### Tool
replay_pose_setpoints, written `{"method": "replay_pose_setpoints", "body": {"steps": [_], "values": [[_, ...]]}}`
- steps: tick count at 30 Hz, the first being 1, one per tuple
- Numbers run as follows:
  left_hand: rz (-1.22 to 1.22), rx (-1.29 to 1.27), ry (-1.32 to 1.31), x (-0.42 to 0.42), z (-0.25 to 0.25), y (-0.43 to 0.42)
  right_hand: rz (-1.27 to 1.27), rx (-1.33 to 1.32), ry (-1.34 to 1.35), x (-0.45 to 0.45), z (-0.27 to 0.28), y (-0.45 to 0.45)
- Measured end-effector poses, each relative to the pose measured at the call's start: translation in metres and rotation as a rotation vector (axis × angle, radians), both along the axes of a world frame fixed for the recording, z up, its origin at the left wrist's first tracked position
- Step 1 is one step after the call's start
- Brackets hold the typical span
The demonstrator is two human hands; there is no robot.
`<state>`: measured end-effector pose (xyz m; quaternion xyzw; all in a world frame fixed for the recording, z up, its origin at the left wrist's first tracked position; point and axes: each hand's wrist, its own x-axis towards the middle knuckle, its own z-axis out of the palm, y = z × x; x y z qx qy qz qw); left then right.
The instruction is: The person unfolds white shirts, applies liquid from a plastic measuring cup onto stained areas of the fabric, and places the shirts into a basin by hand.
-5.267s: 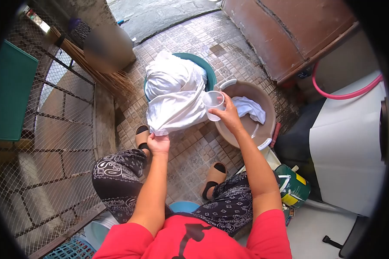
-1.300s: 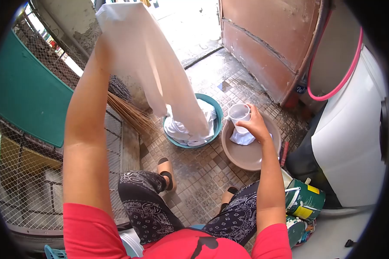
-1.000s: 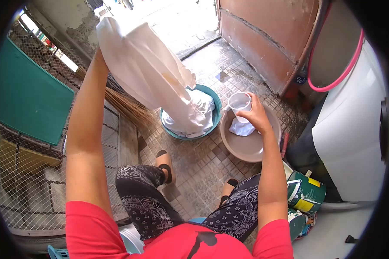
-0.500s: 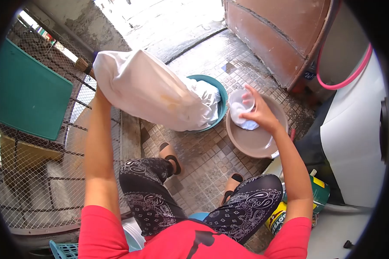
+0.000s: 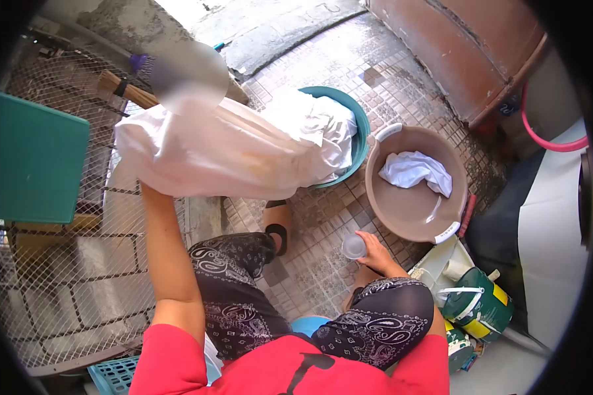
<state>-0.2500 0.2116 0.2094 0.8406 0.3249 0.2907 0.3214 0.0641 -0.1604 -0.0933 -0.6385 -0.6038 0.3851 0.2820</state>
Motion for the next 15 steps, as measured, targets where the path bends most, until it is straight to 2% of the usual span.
{"method": "replay_pose_setpoints", "body": {"steps": [8,10,11,13,15], "values": [[-0.022,-0.068,0.046,-0.027,-0.006,0.005,-0.019,-0.039,-0.035,0.003,-0.026,-0.011],[-0.021,-0.080,0.054,-0.029,-0.006,0.004,-0.006,0.024,-0.260,0.001,-0.002,-0.011],[-0.021,-0.085,0.059,-0.031,-0.007,0.002,-0.005,0.024,-0.260,0.000,0.013,-0.007],[-0.018,-0.099,0.063,-0.033,-0.010,0.001,0.127,0.323,-0.297,0.005,0.053,0.014],[-0.020,-0.124,0.068,-0.029,-0.018,-0.005,0.187,0.480,-0.392,0.021,0.088,0.058]]}}
